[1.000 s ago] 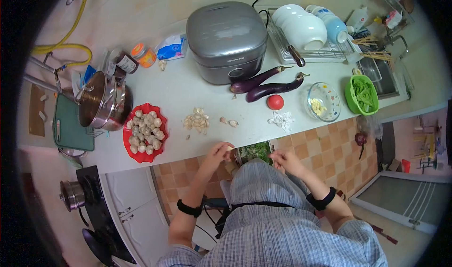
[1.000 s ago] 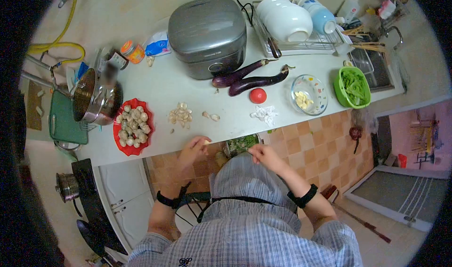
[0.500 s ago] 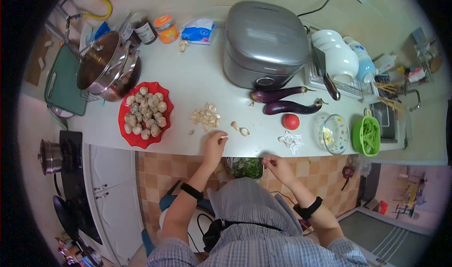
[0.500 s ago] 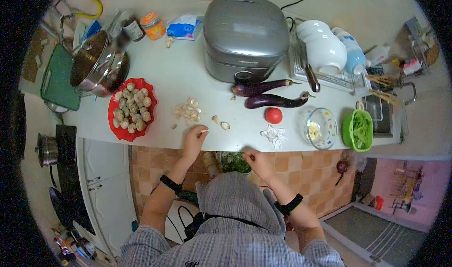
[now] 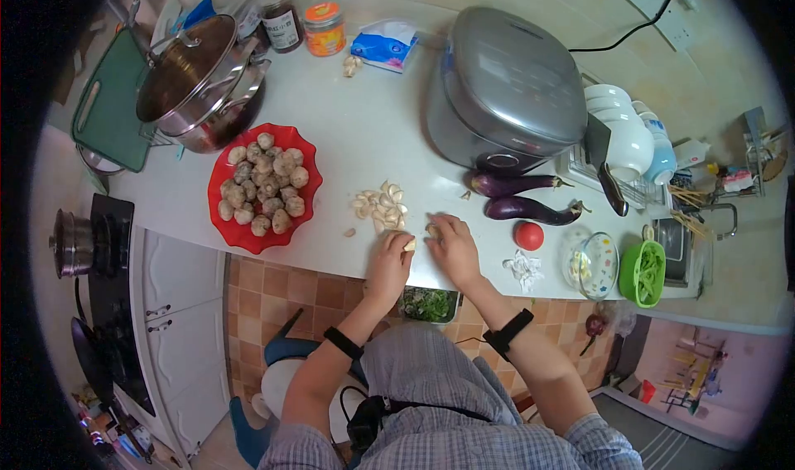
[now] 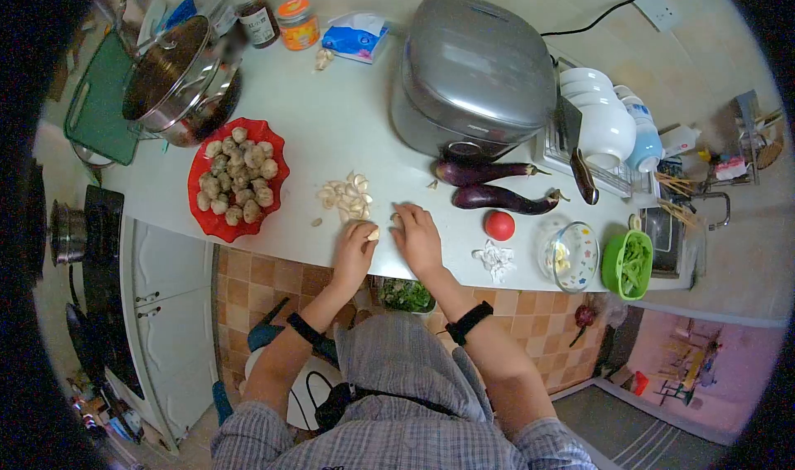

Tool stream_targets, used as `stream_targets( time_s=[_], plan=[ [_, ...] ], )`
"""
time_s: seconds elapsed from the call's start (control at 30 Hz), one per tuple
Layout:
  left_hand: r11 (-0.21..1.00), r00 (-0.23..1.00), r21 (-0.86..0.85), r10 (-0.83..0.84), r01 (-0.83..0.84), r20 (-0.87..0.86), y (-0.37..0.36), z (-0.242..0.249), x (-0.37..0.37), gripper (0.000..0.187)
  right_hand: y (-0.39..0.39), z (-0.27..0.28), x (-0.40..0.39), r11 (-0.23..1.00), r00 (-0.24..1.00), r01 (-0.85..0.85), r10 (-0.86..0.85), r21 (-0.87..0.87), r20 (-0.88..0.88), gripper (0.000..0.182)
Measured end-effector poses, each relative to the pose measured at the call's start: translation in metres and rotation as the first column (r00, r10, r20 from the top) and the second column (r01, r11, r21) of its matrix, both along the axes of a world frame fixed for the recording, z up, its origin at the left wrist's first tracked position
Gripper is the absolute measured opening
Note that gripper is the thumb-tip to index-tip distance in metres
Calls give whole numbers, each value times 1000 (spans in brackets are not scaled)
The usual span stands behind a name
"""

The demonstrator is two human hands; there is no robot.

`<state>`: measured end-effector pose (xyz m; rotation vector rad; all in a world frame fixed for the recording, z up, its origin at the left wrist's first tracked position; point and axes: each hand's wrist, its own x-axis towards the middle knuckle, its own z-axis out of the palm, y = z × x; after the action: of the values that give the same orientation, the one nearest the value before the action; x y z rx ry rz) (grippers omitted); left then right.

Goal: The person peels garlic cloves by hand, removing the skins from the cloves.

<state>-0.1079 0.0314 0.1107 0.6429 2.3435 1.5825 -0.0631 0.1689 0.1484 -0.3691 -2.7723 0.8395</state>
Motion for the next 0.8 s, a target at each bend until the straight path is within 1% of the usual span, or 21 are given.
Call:
stream_targets(
  time_s=[0.03,0.1,0.13,0.2,0.23,0.3,0.33,0.37,0.43,0.5,0.53,0.6,0.63,0.67,0.7,0.73,0.77,0.8],
  plan=[
    [1000,1000,0,4,-4,2,-1,0,0,24,0,-3,-2,1000,1000,-4,4,0,2,40],
    [994,993,109,-15,2,116,-2,0,-1,24,2,-13,-6,999,1000,11,-11,34,12,31],
    [994,993,107,-11,-2,116,-3,2,-1,24,3,-17,-5,999,1000,7,-7,32,12,31],
    [1000,992,-4,-24,24,-120,-4,6,-2,23,4,-22,0,999,998,36,-38,-35,-59,22],
    [1000,993,-6,-21,20,-118,-6,8,-2,23,5,-22,3,998,995,53,-56,-32,-86,19],
    [989,989,-11,-145,145,12,-8,12,-3,22,11,-20,12,996,993,79,-82,-32,-82,18],
    [989,989,-12,-144,145,12,-9,10,-2,22,14,-20,17,994,991,108,-110,-30,-80,17],
    [989,989,-20,-148,148,23,-9,7,-1,21,17,-19,21,992,987,126,-124,16,-99,17],
    [987,987,-32,-156,157,34,-9,12,-4,19,26,-21,29,988,983,156,-157,-22,-92,16],
    [981,949,-104,-129,165,288,-8,20,-5,18,33,-19,34,979,977,194,-198,-62,-84,13],
    [980,948,-106,-133,170,288,-5,16,-6,18,35,-16,35,978,976,198,-203,-64,-84,13],
    [971,977,-124,-193,203,88,2,7,-9,21,38,-12,38,956,958,282,-285,-85,-36,14],
    [970,976,-124,-201,211,88,6,5,-9,21,41,-16,40,960,957,277,-280,-52,-80,17],
    [962,976,-168,-220,215,-8,12,4,-10,22,43,-16,43,958,954,284,-287,-51,-81,17],
    [954,965,-211,-240,215,-103,18,4,-11,23,44,-14,45,942,946,315,-321,-115,-40,16],
    [952,963,-208,-248,223,-103,22,5,-11,23,44,-12,48,921,936,348,-353,-178,2,16],
    [965,973,-183,-209,189,-97,27,6,-12,18,44,-10,51,918,933,355,-361,-176,2,16],
    [975,981,-159,-170,155,-89,30,6,-12,14,42,-8,54,884,915,389,-403,-260,-1,17]
  ],
)
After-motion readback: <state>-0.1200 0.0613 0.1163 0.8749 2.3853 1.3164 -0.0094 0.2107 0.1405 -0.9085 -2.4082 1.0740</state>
